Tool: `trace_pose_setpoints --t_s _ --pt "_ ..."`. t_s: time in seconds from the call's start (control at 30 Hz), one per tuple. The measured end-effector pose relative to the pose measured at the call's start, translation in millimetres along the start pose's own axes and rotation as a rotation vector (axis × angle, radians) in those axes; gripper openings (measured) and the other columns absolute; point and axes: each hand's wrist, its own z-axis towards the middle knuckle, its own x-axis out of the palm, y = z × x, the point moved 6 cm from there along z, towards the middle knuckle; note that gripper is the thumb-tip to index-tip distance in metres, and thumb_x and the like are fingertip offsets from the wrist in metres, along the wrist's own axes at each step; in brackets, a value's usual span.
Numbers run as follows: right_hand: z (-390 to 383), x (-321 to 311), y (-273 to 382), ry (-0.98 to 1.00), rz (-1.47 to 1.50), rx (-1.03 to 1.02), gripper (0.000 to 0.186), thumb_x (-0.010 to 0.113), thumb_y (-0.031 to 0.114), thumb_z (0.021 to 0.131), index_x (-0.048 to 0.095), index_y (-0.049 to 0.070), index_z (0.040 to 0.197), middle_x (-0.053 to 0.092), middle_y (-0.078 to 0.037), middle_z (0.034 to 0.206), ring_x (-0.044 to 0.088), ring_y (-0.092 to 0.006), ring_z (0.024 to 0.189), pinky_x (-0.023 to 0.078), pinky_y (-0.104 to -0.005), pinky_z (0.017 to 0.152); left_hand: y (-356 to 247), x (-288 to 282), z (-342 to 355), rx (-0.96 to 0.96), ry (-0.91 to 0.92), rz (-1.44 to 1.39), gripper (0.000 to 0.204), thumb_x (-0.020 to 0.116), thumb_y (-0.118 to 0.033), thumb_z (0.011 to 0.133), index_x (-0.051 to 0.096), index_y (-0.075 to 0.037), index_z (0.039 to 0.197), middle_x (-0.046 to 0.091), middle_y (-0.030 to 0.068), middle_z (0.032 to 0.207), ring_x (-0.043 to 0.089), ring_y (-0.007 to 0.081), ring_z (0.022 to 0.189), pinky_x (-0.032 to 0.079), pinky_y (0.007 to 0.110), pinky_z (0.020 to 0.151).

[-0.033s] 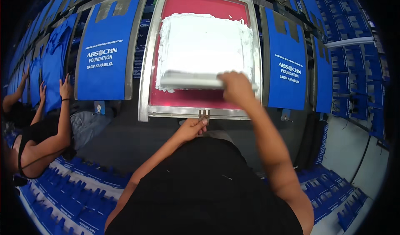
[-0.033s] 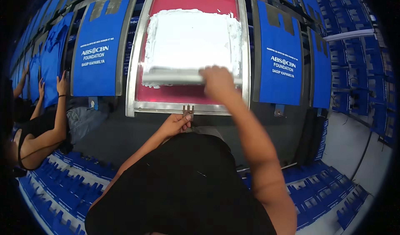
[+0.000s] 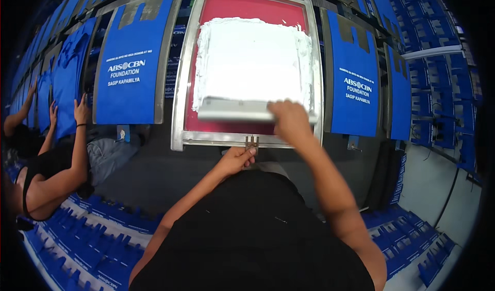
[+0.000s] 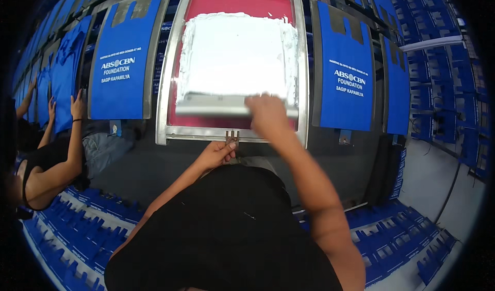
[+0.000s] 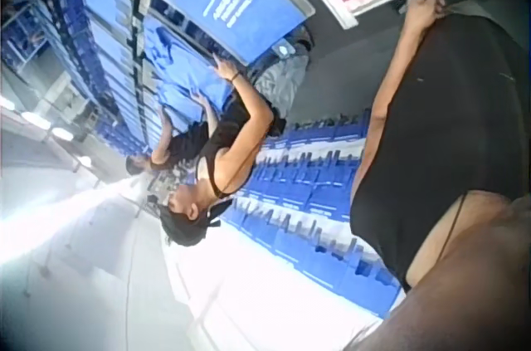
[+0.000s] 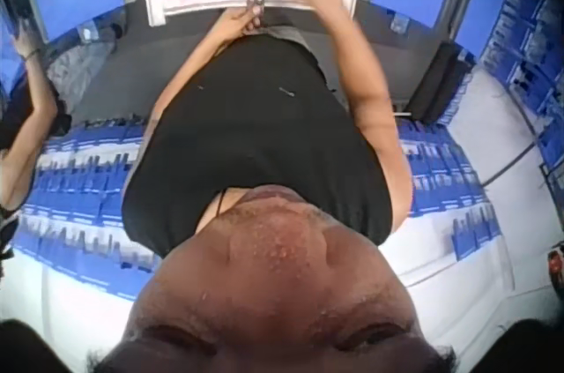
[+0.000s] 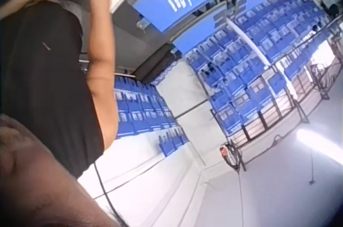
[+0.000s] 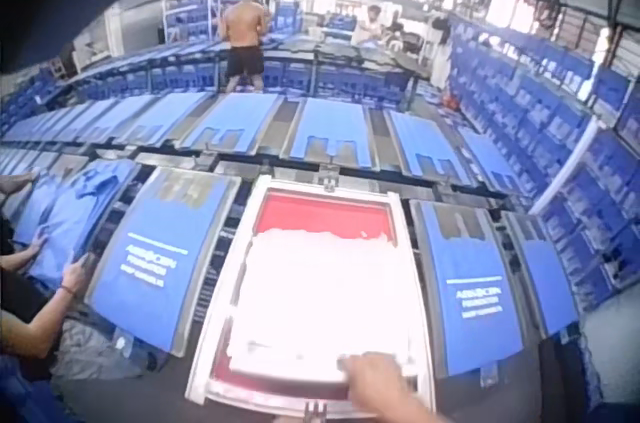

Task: The person uses a squeegee to spread white ink evenly across a screen printing frame held in a vertical position. The person repeatedly moves the squeegee back and forth to ensure the ink covers the entire mesh area of the frame.

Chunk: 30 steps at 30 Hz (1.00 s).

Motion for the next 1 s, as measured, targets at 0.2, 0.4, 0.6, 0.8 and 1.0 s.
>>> trace_pose_setpoints --t_s 0.2,0.4,0.6,0.8,1.0 --pt "-12 -21 -13 -0.036 0.016 0.044 0.042 0.075 0.014 0.066 0.064 0.008 0.106 0.067 -0.009 0.094 0.061 -0.0291 0.092 0.04 -0.0431 0.09 6 -10 7 -0.091 -0.195 0.232 0.051 0.057 -0.048 0.092 0.069 0.0 0.08 0.061 0.0044 0.062 0.056 0.0108 0.057 0.045 0.028 0.056" --pt "-12 -26 -119 0.034 0.236 0.199 0.039 0.079 0.024 0.066 0.068 0.01 0.1 0.07 -0.009 0.096 0.063 -0.0279 0.098 0.035 -0.0448 0.098 6 -31 5 -0.191 -0.268 0.647 0.057 0.056 -0.056 0.089 0.071 -0.001 0.082 0.066 0.0122 0.069 0.064 0.0219 0.064 0.049 0.035 0.063" --pt "5 39 -196 -0.134 0.953 0.307 0.04 0.084 0.024 0.067 0.07 0.0 0.095 0.07 -0.008 0.085 0.063 -0.0139 0.08 0.05 -0.0289 0.074 -105 -141 -36 0.481 -1.068 0.77 0.025 0.058 -0.024 0.092 0.066 -0.002 0.101 0.066 0.0135 0.08 0.062 0.0272 0.073 0.048 0.039 0.068" --pt "18 43 -187 -0.197 1.066 0.46 0.033 0.084 0.02 0.064 0.066 0.0 0.083 0.065 -0.004 0.074 0.058 -0.0104 0.07 0.046 -0.0263 0.063 -73 -252 -3 0.402 -1.031 0.566 0.053 0.049 -0.034 0.099 0.047 0.006 0.133 0.057 0.0182 0.128 0.053 0.0253 0.117 0.039 0.033 0.099" --pt "-36 6 -221 -0.218 1.158 0.449 0.036 0.084 0.023 0.063 0.064 0.001 0.082 0.063 -0.004 0.075 0.058 -0.011 0.072 0.046 -0.0282 0.065 -129 -143 -57 0.413 -1.001 0.493 0.051 0.047 -0.031 0.101 0.046 0.009 0.133 0.053 0.0191 0.132 0.05 0.0233 0.121 0.036 0.031 0.103"
